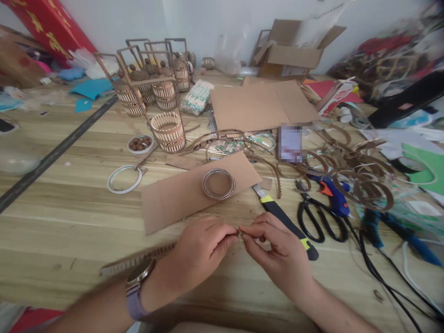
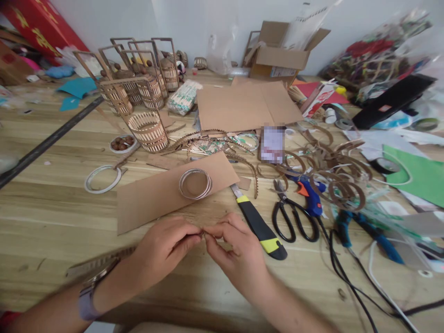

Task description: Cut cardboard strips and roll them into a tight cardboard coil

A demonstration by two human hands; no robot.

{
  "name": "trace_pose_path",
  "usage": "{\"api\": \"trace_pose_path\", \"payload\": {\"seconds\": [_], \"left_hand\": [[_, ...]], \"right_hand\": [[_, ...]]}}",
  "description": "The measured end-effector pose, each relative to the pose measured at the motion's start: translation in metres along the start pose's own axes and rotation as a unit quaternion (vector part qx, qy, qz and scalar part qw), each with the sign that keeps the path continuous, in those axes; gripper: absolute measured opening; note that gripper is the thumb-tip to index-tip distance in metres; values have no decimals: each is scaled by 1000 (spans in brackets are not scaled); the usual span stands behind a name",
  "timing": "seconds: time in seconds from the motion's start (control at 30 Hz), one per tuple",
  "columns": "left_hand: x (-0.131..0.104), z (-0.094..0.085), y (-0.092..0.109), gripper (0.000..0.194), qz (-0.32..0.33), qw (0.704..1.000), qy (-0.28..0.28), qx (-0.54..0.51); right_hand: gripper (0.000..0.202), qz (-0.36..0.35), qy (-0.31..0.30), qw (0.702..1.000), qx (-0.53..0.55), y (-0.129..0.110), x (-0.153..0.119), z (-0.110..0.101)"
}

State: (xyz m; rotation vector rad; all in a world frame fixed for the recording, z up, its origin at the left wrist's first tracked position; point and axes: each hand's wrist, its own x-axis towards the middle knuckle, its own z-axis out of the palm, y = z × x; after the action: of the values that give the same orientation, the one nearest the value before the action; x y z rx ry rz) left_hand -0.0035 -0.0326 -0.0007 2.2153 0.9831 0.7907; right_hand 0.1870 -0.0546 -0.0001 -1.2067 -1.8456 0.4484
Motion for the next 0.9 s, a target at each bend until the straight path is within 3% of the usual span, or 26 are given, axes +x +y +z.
{"api": "trace_pose_path", "payload": {"seconds": [0.47, 0.8, 0.9], "left_hand": [[-4, -2, 2, 16, 15, 999, -20, 29], [-3, -7, 4, 28, 56, 993, -36, 96], [-4, -5, 4, 28, 66, 993, -33, 91]], "right_hand": [[16, 17, -24, 999, 14, 1, 0, 1], [8, 27, -40, 998, 36, 4, 0, 1], [19, 20, -46, 997, 58, 6, -1, 2]]}}
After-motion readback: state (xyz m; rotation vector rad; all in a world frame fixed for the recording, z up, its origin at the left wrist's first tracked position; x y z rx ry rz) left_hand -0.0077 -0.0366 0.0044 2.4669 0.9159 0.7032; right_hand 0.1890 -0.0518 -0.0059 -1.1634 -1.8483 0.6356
